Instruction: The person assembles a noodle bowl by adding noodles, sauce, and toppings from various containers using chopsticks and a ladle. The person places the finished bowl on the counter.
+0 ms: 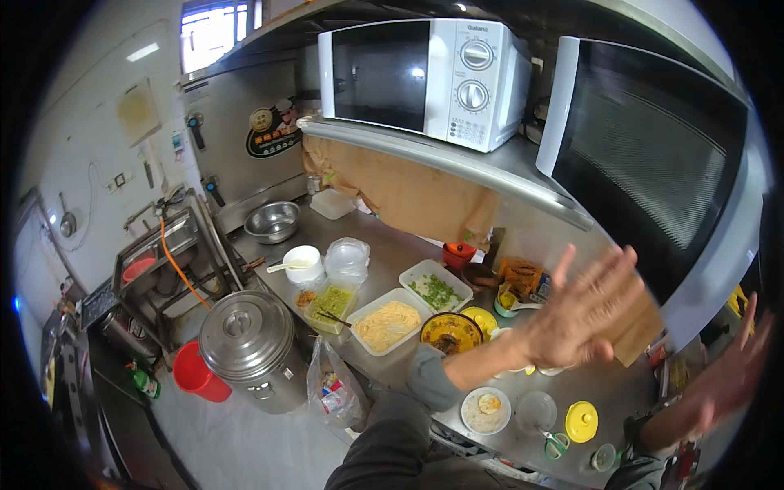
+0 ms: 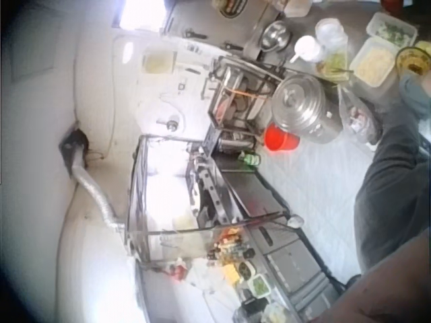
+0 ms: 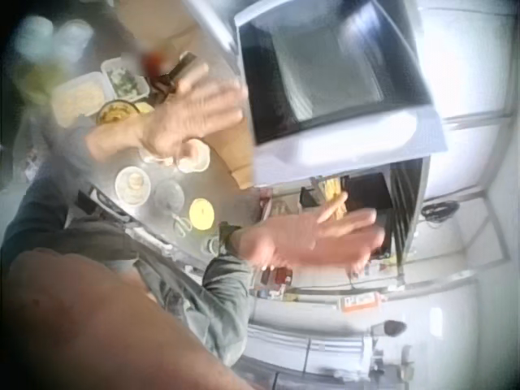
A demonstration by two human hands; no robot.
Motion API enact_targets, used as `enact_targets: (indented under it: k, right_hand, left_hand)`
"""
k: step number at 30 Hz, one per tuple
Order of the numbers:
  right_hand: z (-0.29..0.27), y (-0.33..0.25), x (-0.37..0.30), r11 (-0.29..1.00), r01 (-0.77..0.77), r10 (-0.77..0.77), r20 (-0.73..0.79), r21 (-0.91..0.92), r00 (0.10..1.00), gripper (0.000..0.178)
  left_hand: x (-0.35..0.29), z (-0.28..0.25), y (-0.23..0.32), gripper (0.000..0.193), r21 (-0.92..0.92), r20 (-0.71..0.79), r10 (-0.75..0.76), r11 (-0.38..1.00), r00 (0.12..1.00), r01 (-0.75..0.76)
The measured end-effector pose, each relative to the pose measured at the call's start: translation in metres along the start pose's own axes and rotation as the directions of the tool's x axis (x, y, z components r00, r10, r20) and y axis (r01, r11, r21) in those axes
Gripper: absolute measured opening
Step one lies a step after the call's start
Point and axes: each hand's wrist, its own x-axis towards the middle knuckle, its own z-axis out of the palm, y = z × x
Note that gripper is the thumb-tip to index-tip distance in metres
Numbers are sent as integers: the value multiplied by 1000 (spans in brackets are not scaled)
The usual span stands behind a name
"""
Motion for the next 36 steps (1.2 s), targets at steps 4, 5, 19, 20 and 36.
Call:
enact_targets:
  k: [4, 5, 19, 20, 36]
  right_hand:
    - [-4, 73, 28, 450, 624, -224, 595, -639, 771, 74]
    - [-6, 95, 35, 446, 567, -211, 534, -693, 819, 73]
    - [-36, 240, 101, -68, 564, -341, 550, -823, 762, 71]
    - [-37, 242, 102, -71, 541, -310, 535, -838, 786, 70]
    - [-29, 236, 98, 50, 559, -443, 483, -828, 755, 60]
  left_hand:
    - [-2, -46, -82, 56, -236, -428, -323, 942, 844, 241]
    - [-1, -53, -105, 51, -358, -540, -446, 889, 714, 285]
    - [72, -160, -315, 49, -235, -460, -613, 782, 643, 577]
    - [75, -161, -313, 48, -214, -464, -607, 783, 645, 584]
    - [13, -308, -229, 32, -464, -533, -574, 813, 621, 353]
